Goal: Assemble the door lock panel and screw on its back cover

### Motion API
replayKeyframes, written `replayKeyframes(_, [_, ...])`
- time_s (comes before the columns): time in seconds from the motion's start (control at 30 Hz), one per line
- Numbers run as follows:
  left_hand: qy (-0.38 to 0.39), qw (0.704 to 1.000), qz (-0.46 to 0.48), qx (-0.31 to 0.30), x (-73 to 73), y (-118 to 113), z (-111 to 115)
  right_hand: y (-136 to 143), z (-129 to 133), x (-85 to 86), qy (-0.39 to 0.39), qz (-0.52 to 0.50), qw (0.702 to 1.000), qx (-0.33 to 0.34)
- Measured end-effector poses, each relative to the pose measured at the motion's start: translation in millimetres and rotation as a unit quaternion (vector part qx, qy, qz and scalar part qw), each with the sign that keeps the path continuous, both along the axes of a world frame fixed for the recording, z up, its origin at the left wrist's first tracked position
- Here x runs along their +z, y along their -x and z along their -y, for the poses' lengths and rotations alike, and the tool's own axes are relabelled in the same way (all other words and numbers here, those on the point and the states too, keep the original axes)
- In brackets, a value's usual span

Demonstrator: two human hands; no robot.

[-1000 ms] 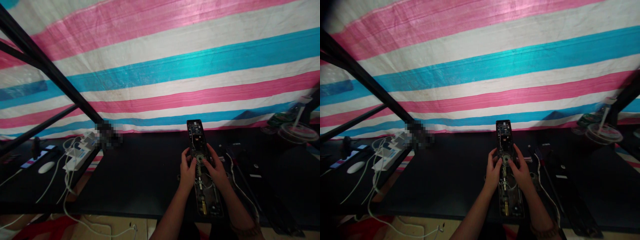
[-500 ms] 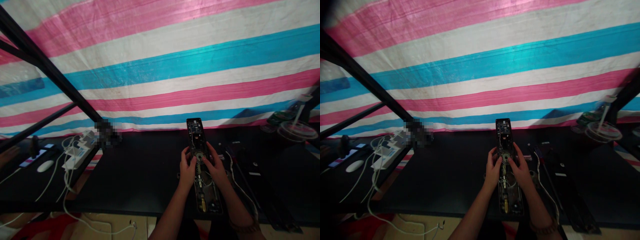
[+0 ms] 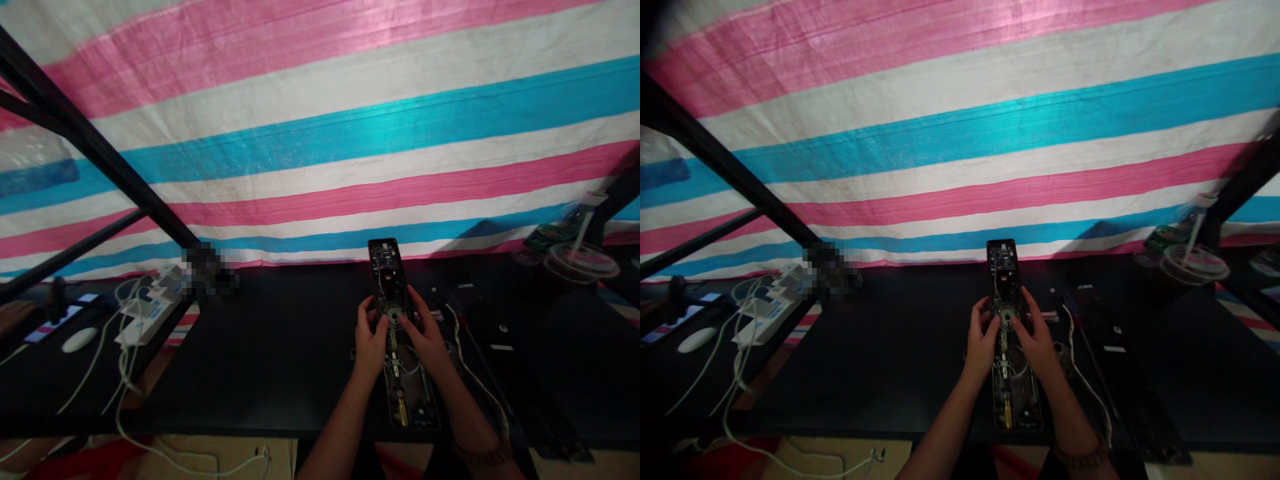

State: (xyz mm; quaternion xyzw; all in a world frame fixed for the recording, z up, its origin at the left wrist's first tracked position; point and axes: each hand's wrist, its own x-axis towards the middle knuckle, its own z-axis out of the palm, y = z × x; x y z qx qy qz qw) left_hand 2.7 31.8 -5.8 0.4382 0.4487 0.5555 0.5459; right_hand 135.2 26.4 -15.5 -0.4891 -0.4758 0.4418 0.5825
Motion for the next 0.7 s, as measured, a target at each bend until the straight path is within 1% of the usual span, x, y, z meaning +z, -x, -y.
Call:
replayKeyframes(0.3, [0.003, 1.0, 0.012, 0.003, -6.7, 0.4, -1.3, 0.7, -0.6, 0.0, -0.01, 0.002, 1.0, -0.002])
replayKeyframes(0.57, [0.006, 1.0, 0.02, 0.002, -7.0, -0.2, -1.7, 1.3, -1.5, 0.7, -0.013, 0.007, 1.0, -0.007])
replayKeyframes(0.7, [0.005, 1.0, 0.014, -0.001, -4.4, 0.6, -0.8, 1.1, -1.1, -0.6, -0.014, 0.005, 1.0, -0.008])
